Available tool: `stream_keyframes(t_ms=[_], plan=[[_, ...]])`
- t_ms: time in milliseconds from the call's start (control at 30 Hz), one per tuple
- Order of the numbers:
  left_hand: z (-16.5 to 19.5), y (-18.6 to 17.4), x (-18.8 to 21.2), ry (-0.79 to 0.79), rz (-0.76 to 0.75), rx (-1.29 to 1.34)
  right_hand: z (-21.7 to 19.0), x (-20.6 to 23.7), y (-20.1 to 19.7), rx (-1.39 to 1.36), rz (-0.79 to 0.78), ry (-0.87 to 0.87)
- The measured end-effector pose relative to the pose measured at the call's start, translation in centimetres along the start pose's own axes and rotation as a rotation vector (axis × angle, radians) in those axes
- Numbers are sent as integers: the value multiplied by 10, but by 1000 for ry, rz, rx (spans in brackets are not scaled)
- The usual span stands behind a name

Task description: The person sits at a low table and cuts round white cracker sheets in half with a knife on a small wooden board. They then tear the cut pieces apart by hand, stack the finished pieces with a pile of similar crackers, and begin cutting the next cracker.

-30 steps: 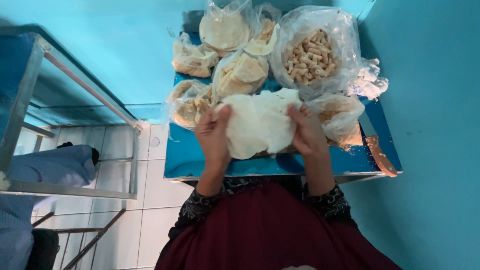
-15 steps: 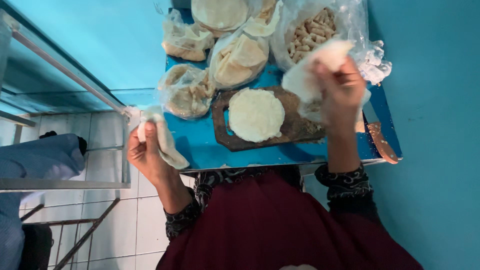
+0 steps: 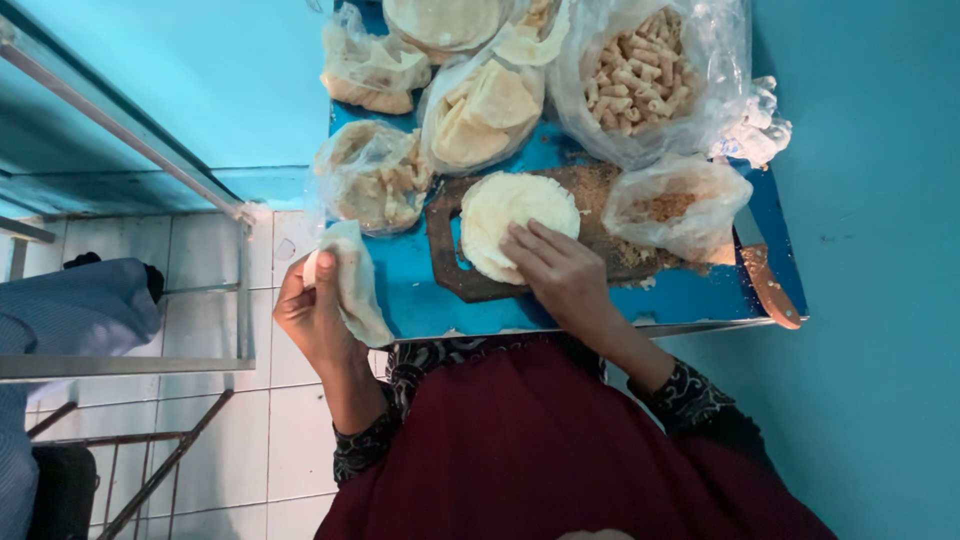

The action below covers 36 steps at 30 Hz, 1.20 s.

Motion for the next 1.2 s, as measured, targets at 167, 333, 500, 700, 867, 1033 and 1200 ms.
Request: stream_keyframes(t_ms=[167, 333, 500, 700, 867, 1033, 1200], plan=[[-2, 16, 4, -27, -72, 2, -5, 2, 5, 19, 48, 62], [-3, 62, 10, -154, -238, 87, -11, 8, 10, 67, -76, 68], [-1, 133, 40, -424, -585, 263, 29, 20, -22, -362, -47, 235], [7, 190, 68, -467, -815, 262, 56, 44, 30, -2153, 59, 820], [-4, 184, 53, -265, -736, -23, 99, 58, 28, -1847, 166, 944], [-19, 182, 49, -256, -752, -106, 115, 51, 21, -1723, 151, 933], [-24, 172, 37, -167, -644, -270, 117, 32, 13, -1586, 111, 848]])
Point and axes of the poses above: each hand's wrist, its own x-axis away from the middle knuckle, its own y-axis out of the palm, z = x × y, the point moved 10 cm from there along -x, towards the middle knuckle, and after that the axes turned 14 degrees about -x, right-handed, at the moved point
